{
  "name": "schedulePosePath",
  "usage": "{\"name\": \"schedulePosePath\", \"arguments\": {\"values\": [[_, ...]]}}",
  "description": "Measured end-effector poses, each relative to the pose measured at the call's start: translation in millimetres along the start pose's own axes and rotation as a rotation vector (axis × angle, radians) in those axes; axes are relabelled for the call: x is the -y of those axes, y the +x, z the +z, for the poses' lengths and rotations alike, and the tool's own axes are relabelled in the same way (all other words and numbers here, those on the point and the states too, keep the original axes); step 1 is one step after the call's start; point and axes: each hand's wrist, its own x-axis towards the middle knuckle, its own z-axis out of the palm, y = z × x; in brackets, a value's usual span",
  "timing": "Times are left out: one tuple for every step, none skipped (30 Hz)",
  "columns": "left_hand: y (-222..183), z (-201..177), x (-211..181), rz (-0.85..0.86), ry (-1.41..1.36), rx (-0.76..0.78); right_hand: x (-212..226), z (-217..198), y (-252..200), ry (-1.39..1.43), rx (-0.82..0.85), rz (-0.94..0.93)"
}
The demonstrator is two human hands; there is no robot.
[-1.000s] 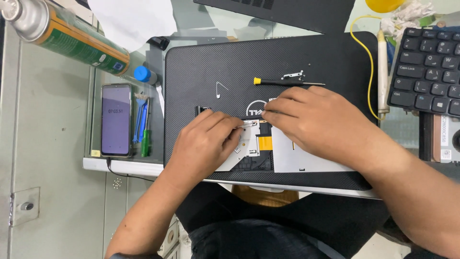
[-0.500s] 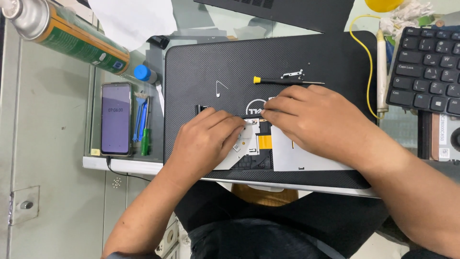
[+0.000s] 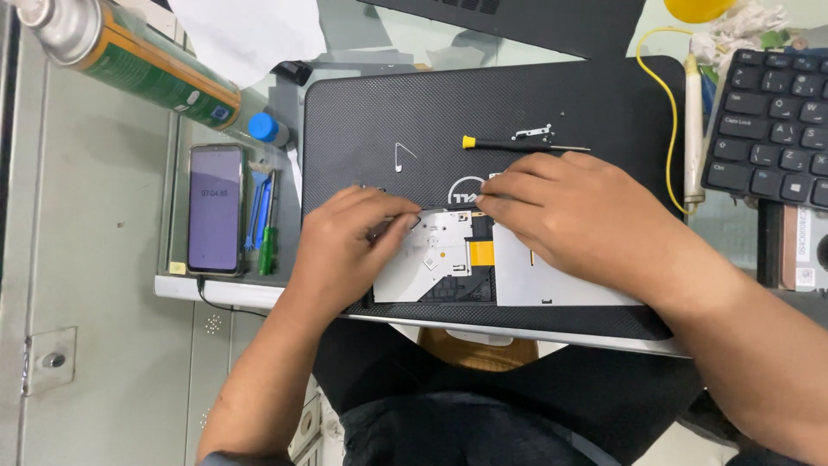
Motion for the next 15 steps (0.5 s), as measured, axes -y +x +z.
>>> {"name": "schedulePosePath", "arguments": {"values": [[2, -3, 5, -0.002, 0.006, -0.007, -1, -1, -1, -0.002, -0.004, -0.008], [2, -7, 11, -0.113, 0.000, -0.059, -1, -1, -1, -0.006, -0.003, -0.011], [2, -11, 16, -0.224, -0.007, -0.111, 0, -1, -1, -0.010, -0.002, -0.015], [2, -13, 18, -0.234, 0.002, -0.123, -1, 0, -3, -0.008, -0.007, -0.031], [1, -15, 20, -0.261, 0.020, -0.156, -2, 1, -5, 0.045, -0.017, -0.011], [1, -19, 22, -0.292, 0.042, -0.195, -3, 1, -5, 0.099, -0.028, 0.001], [-2, -26, 21, -0.304, 0.054, -0.213, -3, -2, -4, 0.101, -0.032, -0.023], [-5, -31, 20, -0.367, -0.014, -0.223, -1, -5, -5, 0.115, -0.028, 0.042], [-7, -36, 19, -0.429, -0.083, -0.234, -1, -6, -6, 0.130, -0.024, 0.106], [-5, -37, 17, -0.425, -0.090, -0.236, 2, -14, -2, 0.123, -0.019, 0.108], [-2, -37, 15, -0.452, -0.107, -0.190, 3, -22, 2, 0.117, -0.116, 0.111], [3, -34, 13, -0.470, -0.139, -0.137, 5, -32, 1, 0.101, -0.203, 0.123], [10, -27, 8, -0.460, -0.161, -0.133, 2, -40, 2, 0.085, -0.189, 0.135], [18, -20, 2, -0.385, -0.167, -0.068, 0, -49, 1, 0.070, -0.230, 0.112], [25, -14, -3, -0.308, -0.172, -0.006, -1, -58, 1, 0.055, -0.271, 0.088]]}}
